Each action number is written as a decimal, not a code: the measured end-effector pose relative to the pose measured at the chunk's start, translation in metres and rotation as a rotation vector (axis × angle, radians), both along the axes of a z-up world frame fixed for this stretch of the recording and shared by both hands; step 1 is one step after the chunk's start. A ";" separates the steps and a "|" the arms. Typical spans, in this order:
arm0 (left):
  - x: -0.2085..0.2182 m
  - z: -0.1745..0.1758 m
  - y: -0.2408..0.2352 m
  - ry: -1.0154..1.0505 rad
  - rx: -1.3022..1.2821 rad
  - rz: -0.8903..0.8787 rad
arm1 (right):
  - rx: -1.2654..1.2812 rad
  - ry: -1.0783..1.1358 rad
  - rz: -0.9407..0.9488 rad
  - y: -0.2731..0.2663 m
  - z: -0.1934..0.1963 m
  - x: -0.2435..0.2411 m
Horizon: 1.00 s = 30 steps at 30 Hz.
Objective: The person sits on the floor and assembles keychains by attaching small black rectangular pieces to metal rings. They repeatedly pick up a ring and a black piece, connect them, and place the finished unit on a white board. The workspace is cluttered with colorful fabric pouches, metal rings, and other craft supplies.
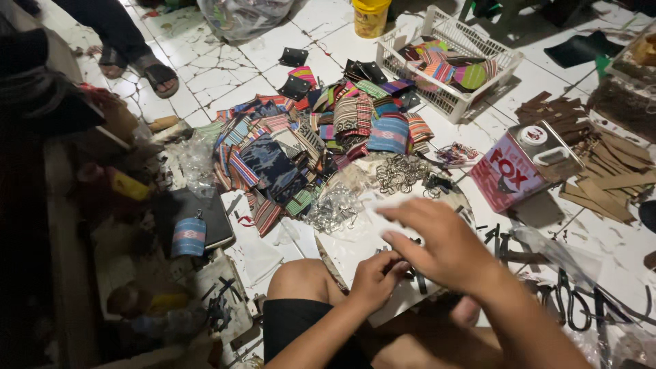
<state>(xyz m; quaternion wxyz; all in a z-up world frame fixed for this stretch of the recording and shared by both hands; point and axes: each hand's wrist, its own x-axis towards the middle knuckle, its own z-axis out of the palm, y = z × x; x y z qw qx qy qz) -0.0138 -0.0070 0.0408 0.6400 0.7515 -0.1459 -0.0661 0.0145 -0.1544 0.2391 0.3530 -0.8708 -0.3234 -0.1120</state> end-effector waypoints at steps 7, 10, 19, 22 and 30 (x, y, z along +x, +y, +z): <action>-0.013 -0.028 0.005 -0.305 0.147 -0.210 | 0.161 0.312 -0.240 -0.047 -0.169 -0.072; -0.016 -0.028 -0.002 -0.329 0.184 -0.238 | 0.145 0.321 -0.347 -0.056 -0.192 -0.082; -0.014 -0.024 -0.006 -0.034 0.103 0.014 | 0.527 0.855 -0.769 -0.041 -0.217 -0.078; -0.015 -0.035 -0.009 0.208 -0.079 0.085 | 0.868 0.921 -0.597 -0.039 -0.235 -0.078; -0.010 -0.029 -0.007 0.166 -0.156 -0.007 | 1.173 0.903 -0.523 -0.038 -0.274 -0.078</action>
